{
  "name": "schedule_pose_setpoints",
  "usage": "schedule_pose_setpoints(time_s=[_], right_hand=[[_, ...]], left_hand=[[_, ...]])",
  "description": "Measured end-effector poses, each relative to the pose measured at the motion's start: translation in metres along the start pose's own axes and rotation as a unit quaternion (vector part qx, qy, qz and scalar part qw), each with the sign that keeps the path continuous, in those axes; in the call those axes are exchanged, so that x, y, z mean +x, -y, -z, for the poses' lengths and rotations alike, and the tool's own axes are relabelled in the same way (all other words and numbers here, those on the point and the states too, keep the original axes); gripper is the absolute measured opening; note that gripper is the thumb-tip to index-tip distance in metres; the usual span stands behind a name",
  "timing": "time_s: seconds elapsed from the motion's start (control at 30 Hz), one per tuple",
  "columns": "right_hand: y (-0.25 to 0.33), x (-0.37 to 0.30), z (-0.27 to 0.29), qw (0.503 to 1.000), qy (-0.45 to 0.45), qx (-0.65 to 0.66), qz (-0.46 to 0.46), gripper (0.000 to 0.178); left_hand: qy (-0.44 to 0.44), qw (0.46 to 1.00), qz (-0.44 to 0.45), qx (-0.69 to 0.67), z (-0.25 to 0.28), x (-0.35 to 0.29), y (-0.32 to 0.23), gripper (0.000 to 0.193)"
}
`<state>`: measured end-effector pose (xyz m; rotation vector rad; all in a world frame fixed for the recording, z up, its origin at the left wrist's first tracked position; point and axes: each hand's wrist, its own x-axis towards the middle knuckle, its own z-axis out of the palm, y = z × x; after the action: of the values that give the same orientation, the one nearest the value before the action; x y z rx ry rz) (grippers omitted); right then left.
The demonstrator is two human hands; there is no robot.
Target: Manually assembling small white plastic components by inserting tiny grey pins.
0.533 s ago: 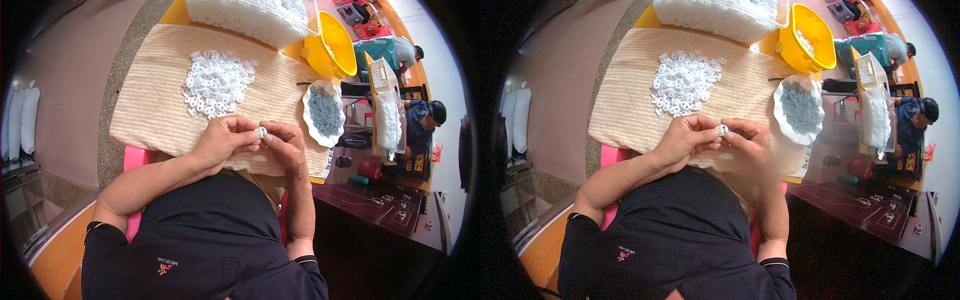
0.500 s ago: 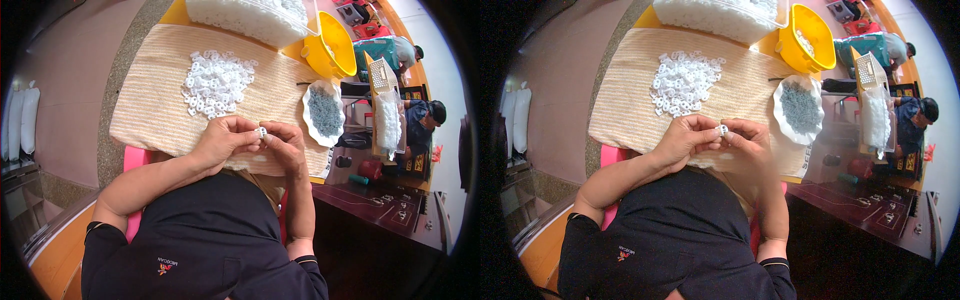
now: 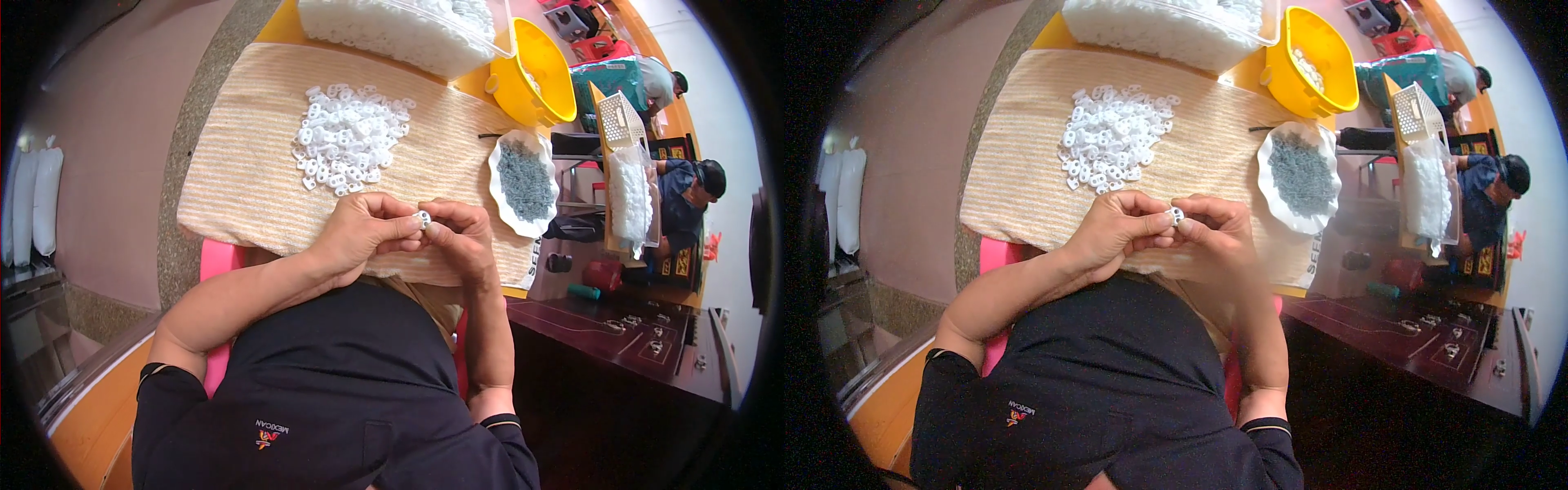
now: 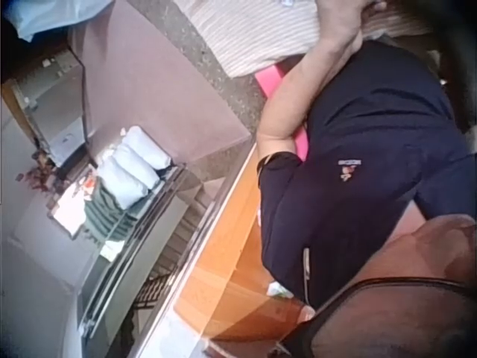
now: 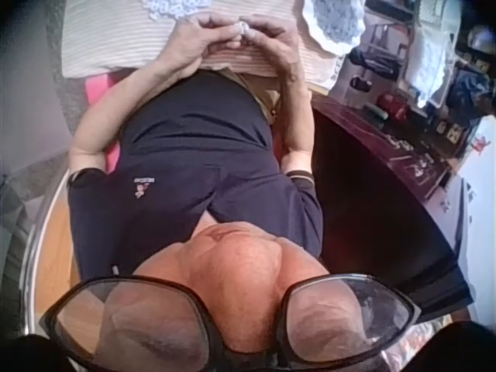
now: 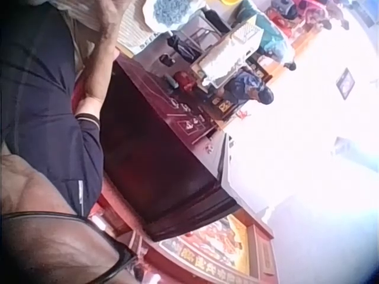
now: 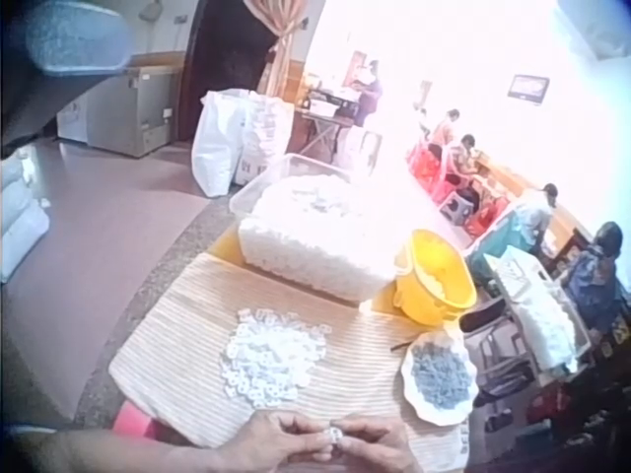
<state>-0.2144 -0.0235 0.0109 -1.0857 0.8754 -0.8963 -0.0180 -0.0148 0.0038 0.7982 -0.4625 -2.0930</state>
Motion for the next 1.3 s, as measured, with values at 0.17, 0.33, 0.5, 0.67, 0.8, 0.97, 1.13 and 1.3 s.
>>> schedule_pose_setpoints(time_s=[0.17, 0.33, 0.5, 0.67, 0.8, 0.97, 1.13, 1.3], right_hand=[[-0.001, 0.001, -0.001, 0.999, -0.001, 0.043, -0.004, 0.027], [-0.002, 0.002, 0.000, 0.999, 0.015, 0.019, 0.041, 0.026], [0.002, 0.002, -0.006, 0.998, 0.018, 0.041, 0.042, 0.025], [0.001, 0.001, -0.007, 0.997, 0.021, 0.042, 0.059, 0.024], [0.001, 0.000, -0.004, 0.997, 0.032, 0.029, 0.067, 0.024], [0.001, -0.002, -0.005, 0.996, 0.035, 0.035, 0.070, 0.023], [0.003, -0.003, -0.006, 0.996, 0.046, 0.037, 0.070, 0.022], [0.011, -0.001, -0.010, 0.997, 0.045, 0.060, 0.026, 0.021]], left_hand=[[0.022, 1.000, 0.002, -0.018, 0.001, 0.003, -0.001, 0.012], [0.053, 0.998, 0.012, -0.034, 0.001, 0.005, -0.002, 0.013], [0.083, 0.996, 0.004, -0.029, 0.002, 0.006, -0.002, 0.009], [0.097, 0.995, 0.004, -0.029, 0.002, 0.005, 0.000, 0.008], [0.115, 0.993, -0.014, -0.025, 0.000, 0.002, 0.001, 0.008], [0.116, 0.993, -0.027, -0.016, -0.003, -0.001, 0.001, 0.008], [0.114, 0.993, -0.032, 0.005, -0.003, 0.001, 0.003, 0.008], [0.114, 0.993, -0.005, 0.002, 0.000, 0.006, 0.000, 0.008]])
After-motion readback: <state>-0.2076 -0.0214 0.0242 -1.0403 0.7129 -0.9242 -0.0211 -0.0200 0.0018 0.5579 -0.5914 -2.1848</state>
